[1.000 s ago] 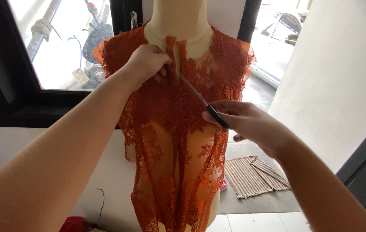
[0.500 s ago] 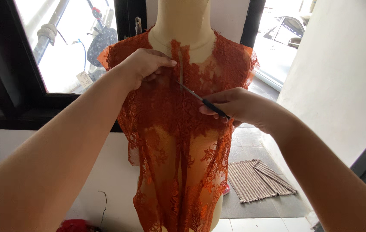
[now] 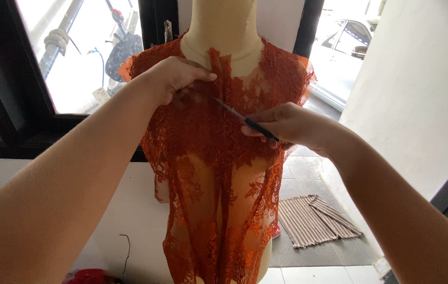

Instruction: The person drapes an orange lace fabric over a dressmaker's mannequin, smooths it, trims the neckline with scissors, measures the neckline with a tape measure, and then removes the fabric. The person also briefly handles a white lace fabric.

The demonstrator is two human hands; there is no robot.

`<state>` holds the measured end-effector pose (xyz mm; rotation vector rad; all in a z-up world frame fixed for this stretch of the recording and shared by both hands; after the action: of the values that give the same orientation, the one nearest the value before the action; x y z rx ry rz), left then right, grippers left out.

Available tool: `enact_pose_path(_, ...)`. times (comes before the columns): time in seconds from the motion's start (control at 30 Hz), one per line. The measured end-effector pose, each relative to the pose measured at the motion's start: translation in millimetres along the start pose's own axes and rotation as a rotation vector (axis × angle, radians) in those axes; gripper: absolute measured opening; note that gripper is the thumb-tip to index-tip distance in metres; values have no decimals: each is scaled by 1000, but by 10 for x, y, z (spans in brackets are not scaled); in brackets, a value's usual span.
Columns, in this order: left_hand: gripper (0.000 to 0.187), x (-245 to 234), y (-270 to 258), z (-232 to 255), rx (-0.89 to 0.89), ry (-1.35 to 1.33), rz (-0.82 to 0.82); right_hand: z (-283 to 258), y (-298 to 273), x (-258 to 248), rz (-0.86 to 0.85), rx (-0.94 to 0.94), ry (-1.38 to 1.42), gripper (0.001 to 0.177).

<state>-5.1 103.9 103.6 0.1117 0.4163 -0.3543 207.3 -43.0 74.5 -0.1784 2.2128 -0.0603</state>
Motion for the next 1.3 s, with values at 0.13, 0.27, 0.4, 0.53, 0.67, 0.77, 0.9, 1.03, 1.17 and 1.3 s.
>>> enact_pose_path(0.13, 57, -2, -73, 87, -37, -15, -45, -37, 72, -3, 13, 2, 10, 47)
enact_pose_path(0.27, 61, -19, -130, 125, -79, 9, -82, -24, 65, 9, 4, -66, 30, 43)
enact_pose_path(0.4, 71, -36, -108, 136, -73, 49, -91, -35, 68, 56, 18, -45, 93, 41)
enact_pose_path(0.53, 71, -91, 18, 153, -77, 107, -124, -116, 127, 127, 42, -19, 130, 42)
enact_pose_path(0.67, 51, -188, 146, 167, -65, 111, -233, -177, 132, 230, 20, -57, 174, 42)
enact_pose_path(0.77, 27, -231, 216, 244, -15, 206, -186, -189, 106, 324, 49, -29, 172, 42)
enact_pose_path(0.9, 25, -264, 198, 402, -32, 289, -221, -261, 94, 381, 53, -2, 263, 46)
enact_pose_path(1.03, 30, -237, 145, 527, -44, 422, -227, -329, 144, 412, 69, 11, 317, 51)
enact_pose_path(1.17, 29, -258, 151, 599, -44, 507, -216, -383, 234, 499, 42, -24, 425, 54)
enact_pose_path(1.3, 29, -289, 243, 628, -80, 502, -323, -438, 313, 649, 72, -61, 469, 51)
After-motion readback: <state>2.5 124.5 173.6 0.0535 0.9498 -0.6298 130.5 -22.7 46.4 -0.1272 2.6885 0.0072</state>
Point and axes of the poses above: each hand's wrist, its own y-axis towards the middle knuckle, its own x-axis out of the palm, z = x × y, the point moved 3 cm from there along y, towards the middle knuckle, and after that the axes turned 10 degrees about -z, right-handed, at the moved point
